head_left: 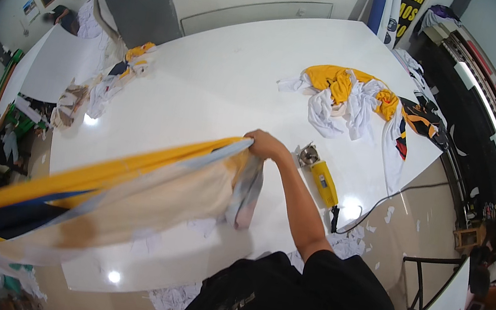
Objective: The person uses a handheld electric fabric cutter to cut out jersey pattern pieces from a large white paper-covered table, moving the cutter along printed lines and handling the resulting yellow and blue fabric pieces.
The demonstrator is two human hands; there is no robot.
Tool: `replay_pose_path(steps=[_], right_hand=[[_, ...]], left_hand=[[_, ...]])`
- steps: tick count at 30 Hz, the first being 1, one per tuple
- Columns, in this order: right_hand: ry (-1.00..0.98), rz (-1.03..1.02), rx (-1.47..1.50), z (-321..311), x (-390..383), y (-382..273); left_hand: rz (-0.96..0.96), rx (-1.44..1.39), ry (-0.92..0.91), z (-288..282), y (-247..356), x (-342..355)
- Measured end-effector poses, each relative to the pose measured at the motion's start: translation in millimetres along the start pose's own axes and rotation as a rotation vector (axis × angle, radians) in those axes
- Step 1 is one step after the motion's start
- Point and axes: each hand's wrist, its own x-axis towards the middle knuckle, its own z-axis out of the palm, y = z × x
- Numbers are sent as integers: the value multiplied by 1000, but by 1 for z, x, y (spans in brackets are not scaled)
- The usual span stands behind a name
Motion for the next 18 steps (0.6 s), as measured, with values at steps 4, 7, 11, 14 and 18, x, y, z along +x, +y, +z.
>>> replay_pose_path(steps=[4, 7, 11, 14, 18], right_hand=[[686, -547, 677, -80, -2, 12], [1489, -948, 362, -162, 16, -20], [820, -422, -13, -262, 104, -92], [587, 24, -111, -332, 152, -125], [1000, -393, -59, -465, 152, -193]], left_hand=[[-71, -247, -39, 9, -10, 25], [-75, -496, -123, 7, 4, 65], [14, -924, -599, 48, 45, 120], [-131, -994, -433, 125, 96, 157], [36, -1173, -451, 134, 201, 205]])
